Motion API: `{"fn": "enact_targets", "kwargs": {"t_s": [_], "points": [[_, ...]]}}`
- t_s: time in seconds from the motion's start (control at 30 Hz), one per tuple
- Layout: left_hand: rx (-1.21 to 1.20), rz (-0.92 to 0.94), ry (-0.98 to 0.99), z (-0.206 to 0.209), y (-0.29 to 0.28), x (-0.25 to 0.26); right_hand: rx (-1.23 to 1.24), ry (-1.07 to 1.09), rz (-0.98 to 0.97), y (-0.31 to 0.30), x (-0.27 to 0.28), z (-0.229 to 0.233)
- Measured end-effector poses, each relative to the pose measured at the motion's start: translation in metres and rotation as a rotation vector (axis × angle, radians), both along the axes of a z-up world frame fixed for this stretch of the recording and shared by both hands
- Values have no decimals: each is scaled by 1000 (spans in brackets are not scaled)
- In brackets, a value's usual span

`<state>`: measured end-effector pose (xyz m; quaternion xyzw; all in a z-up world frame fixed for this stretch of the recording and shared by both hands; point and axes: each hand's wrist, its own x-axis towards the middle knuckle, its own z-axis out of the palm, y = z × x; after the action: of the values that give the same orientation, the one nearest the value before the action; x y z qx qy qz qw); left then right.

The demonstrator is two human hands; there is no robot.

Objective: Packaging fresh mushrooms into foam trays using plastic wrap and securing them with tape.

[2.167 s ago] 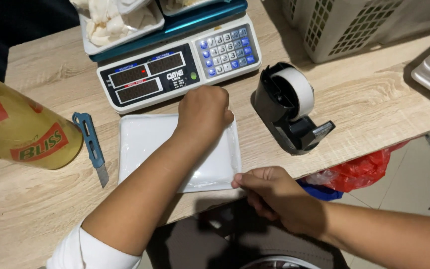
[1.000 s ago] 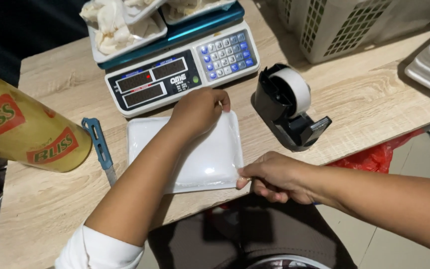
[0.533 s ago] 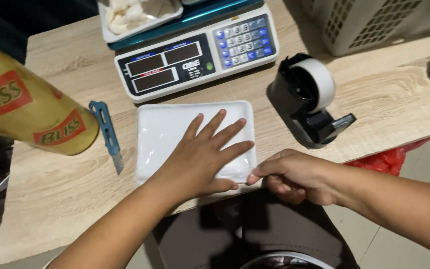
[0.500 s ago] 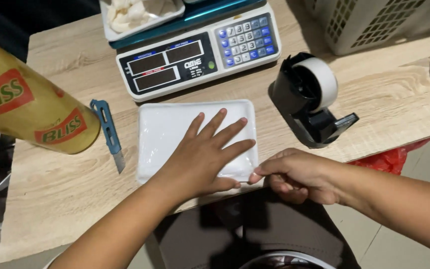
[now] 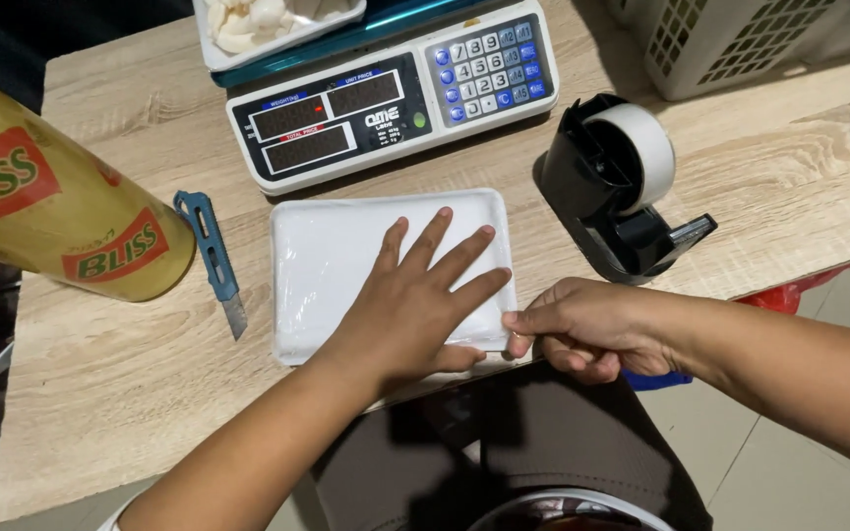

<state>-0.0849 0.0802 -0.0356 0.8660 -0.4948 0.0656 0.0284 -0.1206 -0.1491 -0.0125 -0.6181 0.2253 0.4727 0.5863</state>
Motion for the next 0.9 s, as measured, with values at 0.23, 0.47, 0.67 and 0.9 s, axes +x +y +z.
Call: {"fn": "enact_targets", "kwargs": {"t_s": [0.23,0.47,0.67,0.9], "points": [[124,-25,113,15,-6,0,-75,1,260,2,-13,7],[-154,-190,-232,-17,9,-16,-274,-899,367,-27,-5,-21],[-235,-233,-204,-16,6,-33,-379,-1614,203,-3,5,-56],[-292,-252,-291,-15,4,-40,-570,-1431,283,16,47,-65]]}}
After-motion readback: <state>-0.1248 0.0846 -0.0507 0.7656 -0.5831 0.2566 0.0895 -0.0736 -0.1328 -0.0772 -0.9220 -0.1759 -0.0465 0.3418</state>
